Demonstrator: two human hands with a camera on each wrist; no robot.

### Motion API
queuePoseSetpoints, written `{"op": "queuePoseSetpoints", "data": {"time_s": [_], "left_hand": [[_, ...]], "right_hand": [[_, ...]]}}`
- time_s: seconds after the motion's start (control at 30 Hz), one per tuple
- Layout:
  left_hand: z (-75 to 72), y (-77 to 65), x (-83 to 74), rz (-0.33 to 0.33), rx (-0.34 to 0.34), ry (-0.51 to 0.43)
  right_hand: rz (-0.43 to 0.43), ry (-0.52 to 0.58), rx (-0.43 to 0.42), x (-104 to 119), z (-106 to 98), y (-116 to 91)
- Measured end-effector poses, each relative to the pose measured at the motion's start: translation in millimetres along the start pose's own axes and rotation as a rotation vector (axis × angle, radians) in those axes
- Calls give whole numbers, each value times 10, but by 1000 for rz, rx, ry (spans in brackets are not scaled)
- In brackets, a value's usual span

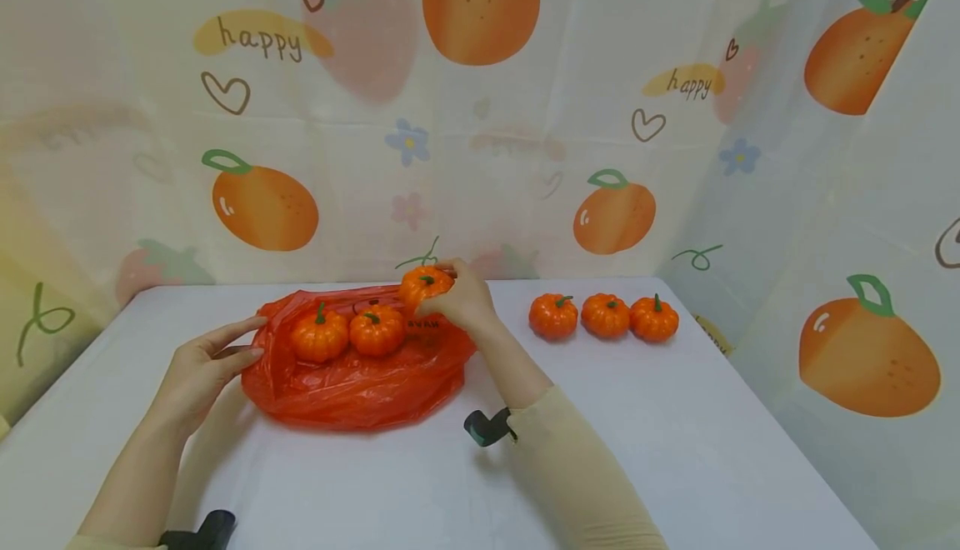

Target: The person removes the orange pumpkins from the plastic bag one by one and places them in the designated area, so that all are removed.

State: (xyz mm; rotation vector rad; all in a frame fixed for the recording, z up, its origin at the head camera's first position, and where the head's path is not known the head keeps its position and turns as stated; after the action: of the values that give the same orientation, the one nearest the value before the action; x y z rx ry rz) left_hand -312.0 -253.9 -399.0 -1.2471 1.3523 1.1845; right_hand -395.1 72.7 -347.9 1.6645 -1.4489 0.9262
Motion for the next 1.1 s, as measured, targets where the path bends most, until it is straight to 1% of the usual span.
{"op": "queuePoseSetpoints", "data": {"time_s": [0.1, 0.23, 0.33, 0.43, 0.63, 0.97, 1.1], "left_hand": [[1, -1, -8, -5, -3, 17], [9, -6, -5, -6, -4, 25], [12, -9, -5, -1, 0, 20], [15, -13, -7, 5, 3, 11], [14, -14, -11, 16, 4, -2], [1, -7, 1, 8, -1, 14], [-4, -6, -3, 11, 1, 11]], "right_hand": [[-5, 27, 8, 19, -62, -21], [-50, 48, 14, 38, -178, -57], [-74, 65, 16, 39, -280, -91], [-75, 71, 11, 14, -386, -114], [-94, 58, 9, -26, -550, -129], [-104, 58, 49, -115, -786, -236], [-89, 17, 55, -205, -899, -304]]}}
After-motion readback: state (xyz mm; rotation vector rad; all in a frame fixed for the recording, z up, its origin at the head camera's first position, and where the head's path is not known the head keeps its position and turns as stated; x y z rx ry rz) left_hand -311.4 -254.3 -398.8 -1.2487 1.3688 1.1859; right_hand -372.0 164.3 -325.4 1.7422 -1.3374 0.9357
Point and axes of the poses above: each hand's wrist, its own y-axis towards the middle knuckle, its own z-axis out of the palm, x = y × z, the point moved 7 cm from there along y, towards the middle knuckle, and after that the axes turned 4 degrees about -z, right-handed, at the moved point
